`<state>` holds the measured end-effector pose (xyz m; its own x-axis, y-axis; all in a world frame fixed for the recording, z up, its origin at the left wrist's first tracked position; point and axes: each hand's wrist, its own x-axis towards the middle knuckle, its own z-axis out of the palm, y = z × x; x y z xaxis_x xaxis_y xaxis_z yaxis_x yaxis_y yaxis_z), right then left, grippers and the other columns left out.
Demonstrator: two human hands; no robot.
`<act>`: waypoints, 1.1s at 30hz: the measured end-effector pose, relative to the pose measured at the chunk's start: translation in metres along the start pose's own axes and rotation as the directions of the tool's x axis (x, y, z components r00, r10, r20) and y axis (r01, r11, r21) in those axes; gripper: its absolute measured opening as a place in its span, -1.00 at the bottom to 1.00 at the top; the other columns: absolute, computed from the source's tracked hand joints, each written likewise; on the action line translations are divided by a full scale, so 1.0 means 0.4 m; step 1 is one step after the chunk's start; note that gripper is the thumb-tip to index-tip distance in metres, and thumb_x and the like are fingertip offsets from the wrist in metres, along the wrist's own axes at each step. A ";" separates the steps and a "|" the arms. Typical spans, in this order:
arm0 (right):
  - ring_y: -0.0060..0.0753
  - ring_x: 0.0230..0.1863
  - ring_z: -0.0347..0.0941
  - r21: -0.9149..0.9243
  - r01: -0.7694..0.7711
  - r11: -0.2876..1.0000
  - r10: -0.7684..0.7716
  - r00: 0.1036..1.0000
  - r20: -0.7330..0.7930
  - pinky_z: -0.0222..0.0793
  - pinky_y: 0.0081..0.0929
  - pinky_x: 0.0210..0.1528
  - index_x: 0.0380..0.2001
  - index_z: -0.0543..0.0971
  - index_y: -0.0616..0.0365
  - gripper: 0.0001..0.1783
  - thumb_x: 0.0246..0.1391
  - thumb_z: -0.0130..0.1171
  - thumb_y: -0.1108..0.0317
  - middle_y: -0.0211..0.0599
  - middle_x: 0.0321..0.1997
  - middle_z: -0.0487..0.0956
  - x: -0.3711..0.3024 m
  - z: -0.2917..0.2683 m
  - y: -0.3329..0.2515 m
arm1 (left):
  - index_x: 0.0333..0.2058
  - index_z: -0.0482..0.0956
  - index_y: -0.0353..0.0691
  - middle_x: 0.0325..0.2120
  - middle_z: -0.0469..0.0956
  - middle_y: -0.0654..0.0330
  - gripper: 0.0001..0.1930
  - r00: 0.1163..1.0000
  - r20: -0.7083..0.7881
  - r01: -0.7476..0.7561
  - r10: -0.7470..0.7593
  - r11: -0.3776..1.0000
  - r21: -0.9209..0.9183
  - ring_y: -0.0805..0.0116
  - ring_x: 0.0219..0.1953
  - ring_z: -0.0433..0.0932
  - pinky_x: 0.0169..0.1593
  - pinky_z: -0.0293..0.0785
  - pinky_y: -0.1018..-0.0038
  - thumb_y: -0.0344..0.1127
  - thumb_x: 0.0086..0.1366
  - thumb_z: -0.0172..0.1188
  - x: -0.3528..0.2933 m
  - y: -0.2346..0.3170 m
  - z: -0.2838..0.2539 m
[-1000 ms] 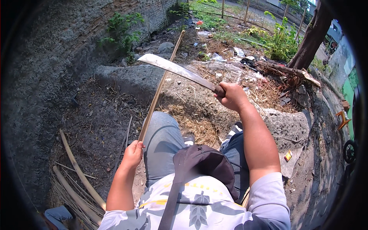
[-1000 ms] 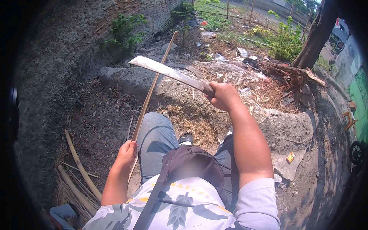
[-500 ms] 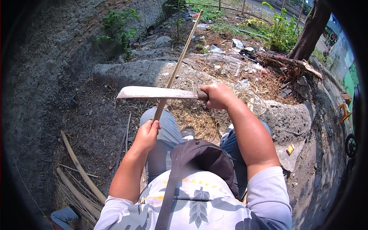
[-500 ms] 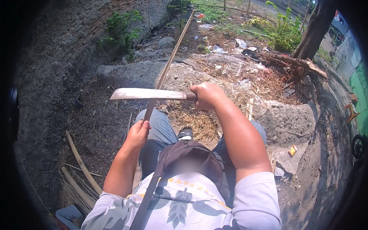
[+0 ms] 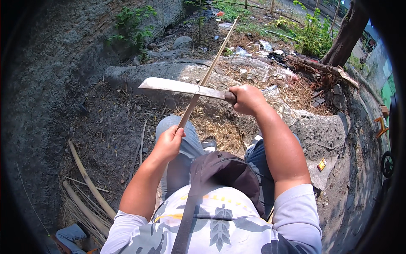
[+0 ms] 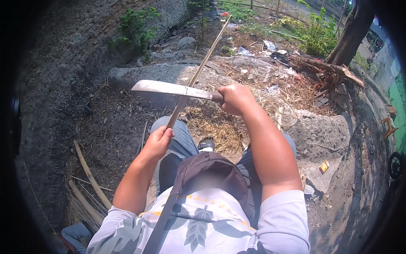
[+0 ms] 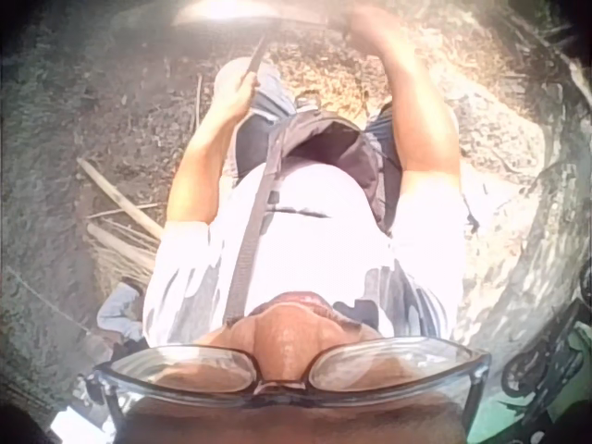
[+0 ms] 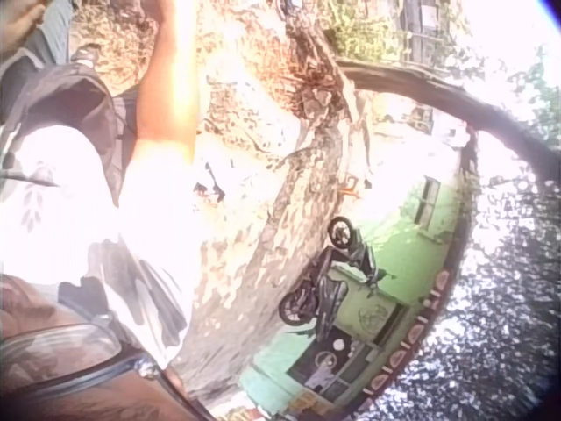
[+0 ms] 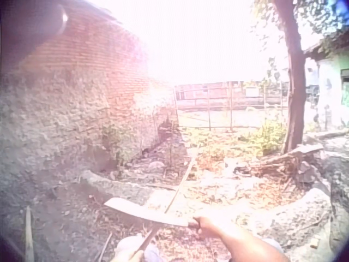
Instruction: The person shaves and scrapes a bamboo strip using a machete.
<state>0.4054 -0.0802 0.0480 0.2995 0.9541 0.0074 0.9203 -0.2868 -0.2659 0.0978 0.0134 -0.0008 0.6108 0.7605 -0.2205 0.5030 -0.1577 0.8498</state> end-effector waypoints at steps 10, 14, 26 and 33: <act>0.05 -0.22 0.62 -0.091 0.164 0.982 -0.170 0.983 -0.070 0.53 -0.03 -0.16 -0.33 0.60 -0.05 -0.81 -0.11 0.24 0.33 -0.14 -0.36 0.66 -0.017 0.015 -0.045 | -0.28 0.55 -0.33 -0.60 0.51 0.07 -0.71 0.994 -0.061 -0.079 0.089 0.986 0.149 0.23 -0.51 0.49 -0.34 0.41 0.29 -0.21 0.51 0.01 -0.024 0.004 0.009; 0.02 -0.21 0.62 -0.070 -0.009 0.997 0.003 0.996 -0.087 0.54 -0.05 -0.14 -0.34 0.61 -0.06 -0.81 -0.12 0.25 0.34 -0.15 -0.35 0.66 0.007 0.021 0.019 | -0.28 0.55 -0.33 -0.60 0.48 0.12 -0.68 0.985 -0.049 -0.144 0.165 0.945 0.294 0.33 -0.50 0.44 -0.36 0.37 0.29 -0.16 0.52 0.01 -0.041 0.029 -0.006; 0.01 -0.20 0.64 -0.102 0.082 0.991 -0.083 0.996 -0.008 0.55 -0.05 -0.15 -0.31 0.62 -0.07 -0.79 -0.13 0.27 0.32 -0.16 -0.34 0.67 -0.019 0.007 -0.031 | -0.29 0.54 -0.32 -0.59 0.47 0.12 -0.69 0.990 -0.074 -0.095 0.116 0.965 0.243 0.33 -0.49 0.44 -0.34 0.37 0.32 -0.18 0.51 0.01 -0.051 -0.016 0.004; -0.01 -0.25 0.65 -0.147 0.247 0.958 -0.246 0.969 0.029 0.55 -0.07 -0.19 -0.36 0.61 -0.04 -0.80 -0.15 0.30 0.29 -0.20 -0.40 0.67 -0.038 0.002 -0.091 | -0.29 0.53 -0.34 -0.51 0.58 -0.09 -0.72 0.980 -0.084 -0.152 0.182 0.947 0.282 0.01 -0.45 0.56 -0.31 0.44 0.21 -0.23 0.49 0.01 -0.082 -0.036 -0.007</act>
<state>0.3673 -0.0843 0.0567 0.0570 0.9974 0.0448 0.9924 -0.0517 -0.1116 0.0687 -0.0076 -0.0044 0.6383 0.7695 -0.0210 0.5564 -0.4423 0.7034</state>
